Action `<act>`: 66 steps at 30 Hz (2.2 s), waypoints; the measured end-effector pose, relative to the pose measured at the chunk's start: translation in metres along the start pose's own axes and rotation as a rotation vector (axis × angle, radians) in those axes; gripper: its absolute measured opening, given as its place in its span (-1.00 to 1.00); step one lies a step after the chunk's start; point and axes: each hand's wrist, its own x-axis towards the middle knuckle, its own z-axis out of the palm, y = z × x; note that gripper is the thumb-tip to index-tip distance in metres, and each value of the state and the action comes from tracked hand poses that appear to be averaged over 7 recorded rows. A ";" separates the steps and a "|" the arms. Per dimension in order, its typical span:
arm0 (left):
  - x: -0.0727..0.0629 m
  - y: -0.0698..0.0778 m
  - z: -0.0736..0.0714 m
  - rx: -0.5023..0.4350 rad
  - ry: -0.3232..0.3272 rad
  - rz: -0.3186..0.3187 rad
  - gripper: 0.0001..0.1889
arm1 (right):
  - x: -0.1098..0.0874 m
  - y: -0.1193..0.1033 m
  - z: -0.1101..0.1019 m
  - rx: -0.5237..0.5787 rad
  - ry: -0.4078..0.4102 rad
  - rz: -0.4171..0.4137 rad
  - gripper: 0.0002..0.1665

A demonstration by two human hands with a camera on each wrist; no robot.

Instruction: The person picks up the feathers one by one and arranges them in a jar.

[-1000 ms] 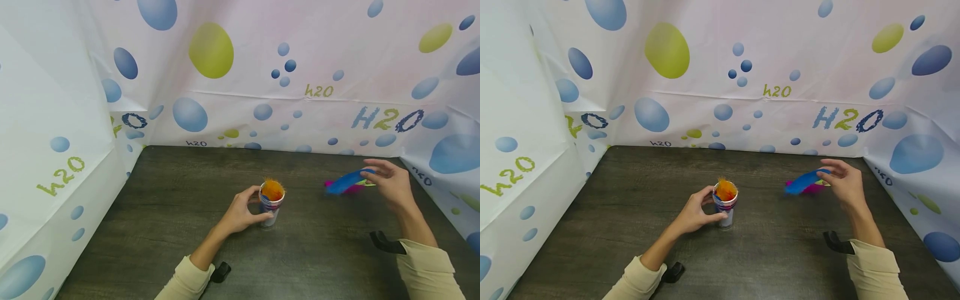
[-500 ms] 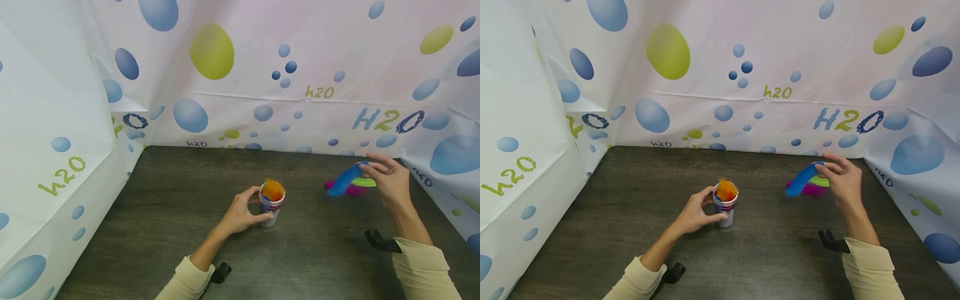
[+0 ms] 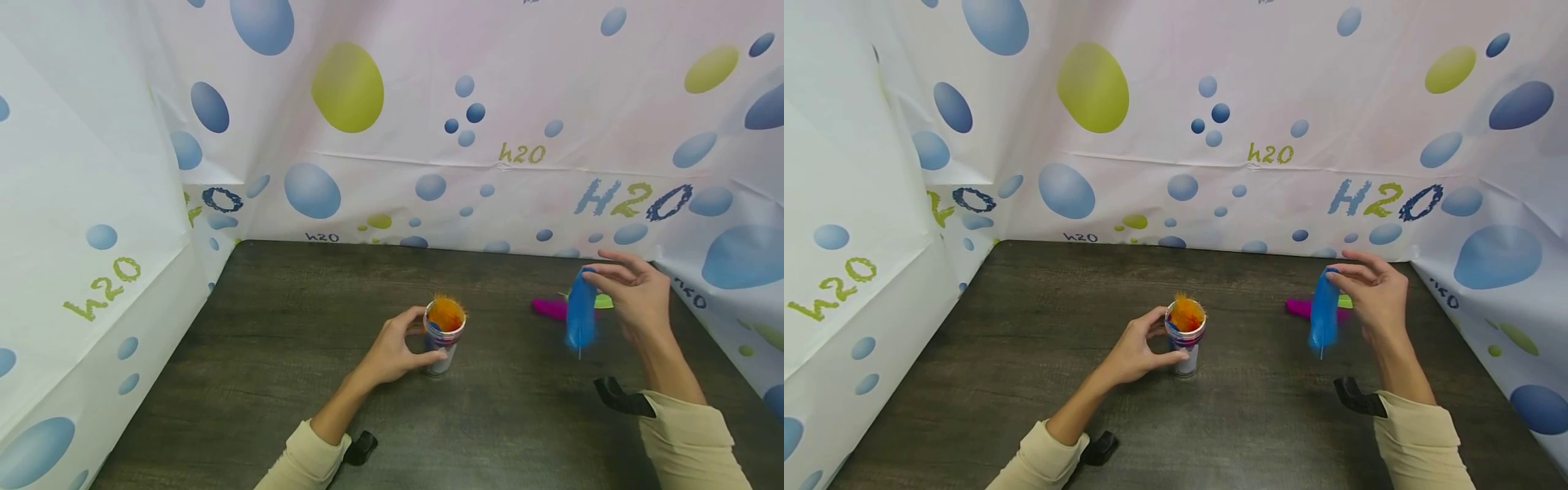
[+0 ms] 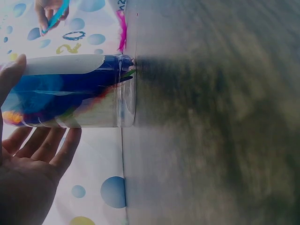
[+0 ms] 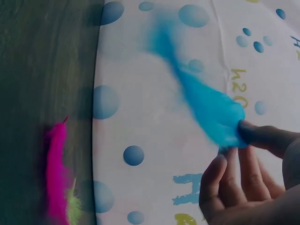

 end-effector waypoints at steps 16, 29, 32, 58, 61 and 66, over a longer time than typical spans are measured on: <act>0.000 0.000 0.000 -0.005 -0.001 0.001 -0.39 | -0.009 -0.025 0.013 0.121 -0.033 0.090 -0.60; -0.001 -0.001 0.000 -0.003 0.001 0.005 -0.38 | -0.011 -0.037 0.039 0.179 -0.124 0.017 -0.59; -0.001 -0.001 0.000 -0.013 -0.002 0.002 -0.38 | -0.011 -0.040 0.047 0.183 -0.146 0.010 -0.59; 0.001 -0.003 0.000 -0.020 0.001 -0.003 -0.37 | -0.006 -0.066 0.097 0.211 -0.213 -0.057 -0.56; 0.001 -0.003 0.000 -0.018 0.001 -0.004 -0.38 | -0.007 -0.067 0.100 0.207 -0.221 -0.073 -0.57; 0.001 -0.002 0.000 0.001 0.005 0.003 -0.38 | -0.007 -0.068 0.105 0.214 -0.229 -0.082 -0.58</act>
